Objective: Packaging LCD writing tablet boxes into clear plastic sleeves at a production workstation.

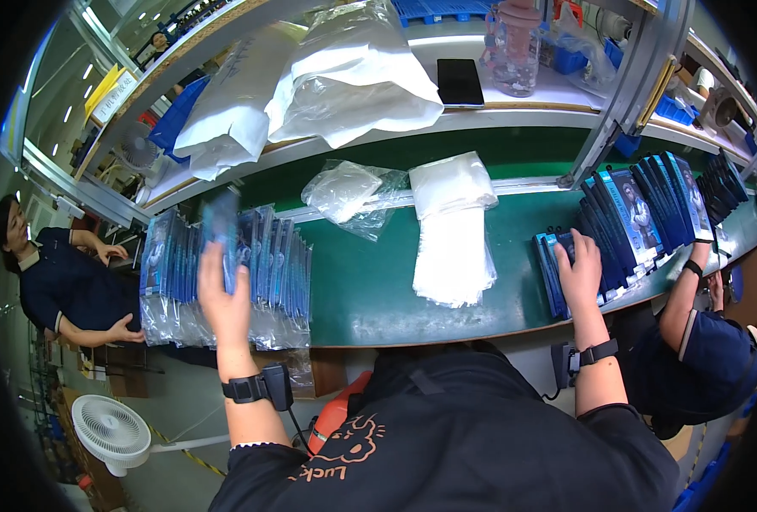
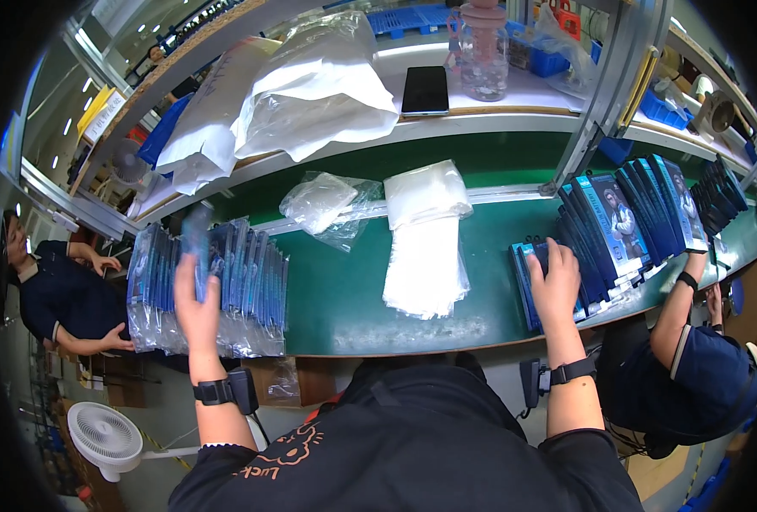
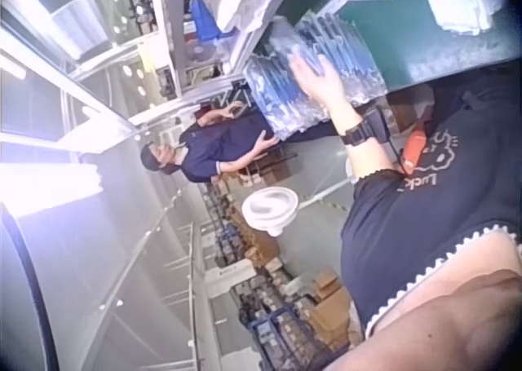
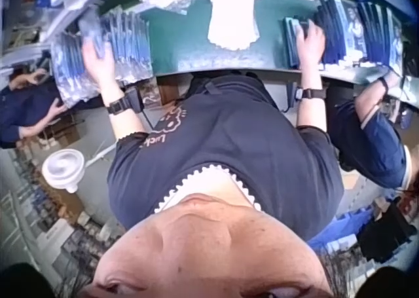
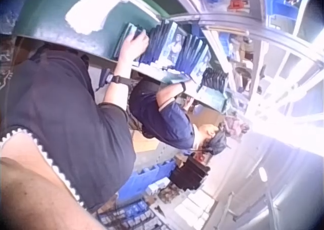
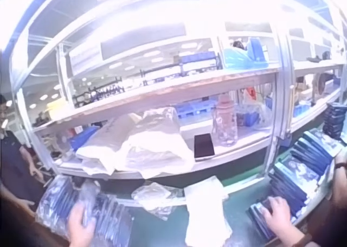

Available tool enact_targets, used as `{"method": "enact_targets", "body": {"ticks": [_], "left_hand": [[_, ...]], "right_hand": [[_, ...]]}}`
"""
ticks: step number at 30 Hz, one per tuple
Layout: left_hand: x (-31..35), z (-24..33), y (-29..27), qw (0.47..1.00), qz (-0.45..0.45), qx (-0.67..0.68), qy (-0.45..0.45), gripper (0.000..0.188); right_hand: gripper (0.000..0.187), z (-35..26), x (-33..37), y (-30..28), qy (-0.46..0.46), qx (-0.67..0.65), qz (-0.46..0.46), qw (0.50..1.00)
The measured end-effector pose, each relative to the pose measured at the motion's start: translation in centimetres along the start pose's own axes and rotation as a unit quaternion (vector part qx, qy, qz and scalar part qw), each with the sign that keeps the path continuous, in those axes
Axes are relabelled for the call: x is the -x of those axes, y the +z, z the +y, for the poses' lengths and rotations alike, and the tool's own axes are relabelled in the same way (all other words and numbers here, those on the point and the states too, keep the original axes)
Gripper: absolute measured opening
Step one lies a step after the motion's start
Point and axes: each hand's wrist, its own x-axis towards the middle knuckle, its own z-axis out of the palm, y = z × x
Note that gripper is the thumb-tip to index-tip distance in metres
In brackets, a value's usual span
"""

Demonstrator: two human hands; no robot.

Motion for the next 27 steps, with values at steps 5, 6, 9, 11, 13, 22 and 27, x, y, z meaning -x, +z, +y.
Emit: {"method": "enact_targets", "body": {"ticks": [5, 6, 9, 11, 13, 22, 27], "left_hand": [[1.3, -0.7, 1.7, 0.983, -0.086, -0.159, -0.037, 0.056], [1.1, -0.2, 1.8, 0.979, -0.094, -0.176, -0.050, 0.057], [0.8, 1.3, 2.6, 0.986, -0.040, -0.161, -0.020, 0.057], [0.8, 4.4, 3.5, 0.992, 0.034, -0.116, 0.032, 0.049], [2.2, 7.1, 6.1, 0.995, -0.049, -0.025, 0.088, 0.043], [10.1, 10.9, 19.4, 0.895, -0.296, 0.126, 0.308, 0.024], [8.3, 12.7, 19.1, 0.895, -0.324, 0.168, 0.256, 0.021]], "right_hand": [[0.057, 2.2, 3.3, 2.2, -0.039, 0.110, -0.050, 0.992], [0.061, 1.8, 3.6, 1.7, -0.042, 0.088, -0.076, 0.992], [0.074, 1.1, 3.2, 0.7, -0.025, 0.091, -0.085, 0.992], [0.087, 1.6, 2.9, 0.7, 0.015, 0.082, -0.087, 0.993], [0.091, 1.9, 3.4, 1.4, 0.056, 0.087, -0.124, 0.987], [0.087, -1.5, 4.4, 2.9, -0.009, 0.062, -0.091, 0.994], [0.089, -2.8, 4.1, 2.0, 0.002, -0.030, 0.026, 0.999]]}}
